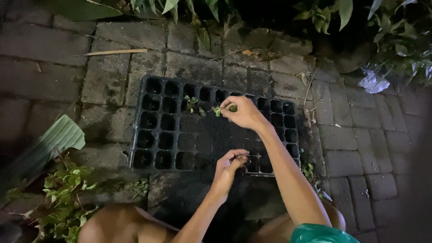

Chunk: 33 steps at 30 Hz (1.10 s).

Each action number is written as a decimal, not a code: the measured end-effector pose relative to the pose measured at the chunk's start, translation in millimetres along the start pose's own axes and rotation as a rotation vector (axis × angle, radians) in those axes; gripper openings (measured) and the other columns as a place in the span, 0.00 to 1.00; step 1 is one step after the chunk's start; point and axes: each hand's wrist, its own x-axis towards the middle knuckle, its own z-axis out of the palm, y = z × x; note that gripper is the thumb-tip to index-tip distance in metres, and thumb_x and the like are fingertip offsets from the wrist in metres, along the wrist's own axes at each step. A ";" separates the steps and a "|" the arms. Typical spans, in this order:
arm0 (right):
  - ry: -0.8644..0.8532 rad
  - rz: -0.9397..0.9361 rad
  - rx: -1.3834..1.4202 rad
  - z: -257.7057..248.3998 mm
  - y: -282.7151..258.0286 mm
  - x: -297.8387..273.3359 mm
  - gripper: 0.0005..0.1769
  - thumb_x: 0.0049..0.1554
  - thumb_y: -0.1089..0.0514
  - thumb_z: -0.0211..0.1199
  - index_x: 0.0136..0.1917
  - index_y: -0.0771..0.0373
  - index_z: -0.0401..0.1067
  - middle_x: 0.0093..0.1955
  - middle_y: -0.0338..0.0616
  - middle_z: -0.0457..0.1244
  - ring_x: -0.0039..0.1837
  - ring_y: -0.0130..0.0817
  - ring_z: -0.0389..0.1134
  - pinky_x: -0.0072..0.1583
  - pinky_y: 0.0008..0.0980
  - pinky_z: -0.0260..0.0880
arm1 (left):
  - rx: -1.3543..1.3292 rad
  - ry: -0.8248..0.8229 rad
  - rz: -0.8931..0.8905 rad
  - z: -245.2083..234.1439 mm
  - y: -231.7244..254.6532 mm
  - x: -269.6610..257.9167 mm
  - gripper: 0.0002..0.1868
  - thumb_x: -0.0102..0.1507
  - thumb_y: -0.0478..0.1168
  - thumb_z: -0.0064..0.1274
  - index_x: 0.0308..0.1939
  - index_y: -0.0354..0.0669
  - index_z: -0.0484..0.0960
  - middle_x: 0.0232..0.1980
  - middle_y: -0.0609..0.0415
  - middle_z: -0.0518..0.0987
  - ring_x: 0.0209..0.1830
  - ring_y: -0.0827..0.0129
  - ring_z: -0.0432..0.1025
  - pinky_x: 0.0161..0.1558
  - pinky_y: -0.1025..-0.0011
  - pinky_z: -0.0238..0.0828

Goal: Removing seedlings from a nursery tray, clearing the tray, and then replanting them into the cells with fresh soil.

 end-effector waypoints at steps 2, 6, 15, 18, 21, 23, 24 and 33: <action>0.019 -0.099 -0.145 0.6 0.1 6.9 0.09 0.57 0.58 0.66 0.50 0.63 0.79 0.42 0.40 0.72 0.37 0.29 0.68 0.44 0.32 0.70 | 0.015 -0.005 0.016 0.4 1.4 -1.2 0.19 0.64 0.39 0.51 0.55 0.31 0.83 0.44 0.51 0.81 0.45 0.72 0.71 0.51 0.75 0.66; 0.043 -0.198 -0.271 8.4 -5.2 19.2 0.09 0.55 0.61 0.64 0.48 0.66 0.78 0.44 0.44 0.73 0.40 0.38 0.72 0.46 0.39 0.71 | -0.025 -0.037 0.062 -3.9 -8.4 4.0 0.18 0.65 0.39 0.51 0.55 0.31 0.83 0.44 0.52 0.80 0.43 0.72 0.70 0.49 0.75 0.66; -0.100 -0.190 -0.431 29.0 -20.6 42.8 0.07 0.57 0.67 0.57 0.40 0.67 0.76 0.37 0.46 0.70 0.33 0.40 0.65 0.40 0.41 0.67 | -0.059 -0.048 0.057 -5.3 -8.2 4.0 0.19 0.65 0.39 0.50 0.55 0.31 0.82 0.44 0.49 0.81 0.46 0.70 0.74 0.52 0.74 0.67; -0.099 -0.217 -0.452 36.7 -15.9 53.6 0.07 0.56 0.69 0.57 0.39 0.69 0.75 0.39 0.51 0.70 0.35 0.44 0.68 0.42 0.43 0.71 | -0.027 -0.065 0.063 -8.6 -16.0 8.7 0.18 0.65 0.39 0.49 0.55 0.31 0.82 0.45 0.50 0.80 0.48 0.70 0.72 0.53 0.73 0.66; -0.124 -0.162 -0.479 39.5 -11.8 56.4 0.06 0.57 0.68 0.58 0.40 0.67 0.74 0.42 0.51 0.70 0.38 0.47 0.68 0.44 0.46 0.70 | -0.083 -0.080 0.096 -10.0 -20.0 9.8 0.19 0.65 0.37 0.47 0.56 0.31 0.81 0.48 0.49 0.81 0.50 0.70 0.74 0.55 0.73 0.67; -0.056 -0.251 -0.471 37.6 -9.4 53.5 0.13 0.56 0.61 0.63 0.54 0.67 0.75 0.56 0.54 0.69 0.51 0.51 0.72 0.52 0.48 0.74 | -0.069 -0.058 0.060 -7.5 -13.8 7.2 0.18 0.66 0.38 0.49 0.56 0.32 0.82 0.45 0.50 0.81 0.46 0.71 0.74 0.48 0.73 0.69; -0.056 -0.253 -0.472 33.8 -14.7 50.2 0.13 0.56 0.61 0.63 0.54 0.67 0.75 0.56 0.54 0.69 0.51 0.51 0.72 0.52 0.48 0.74 | -0.069 -0.058 0.062 -8.3 -15.1 8.6 0.18 0.66 0.38 0.49 0.56 0.32 0.82 0.45 0.50 0.81 0.46 0.71 0.74 0.48 0.73 0.69; -0.017 -0.303 -0.356 26.8 -26.6 17.5 0.10 0.59 0.65 0.55 0.52 0.65 0.74 0.51 0.62 0.65 0.57 0.63 0.67 0.58 0.52 0.71 | 0.017 0.055 0.085 1.4 -11.6 4.8 0.14 0.62 0.36 0.55 0.49 0.34 0.88 0.40 0.46 0.85 0.42 0.64 0.75 0.50 0.64 0.73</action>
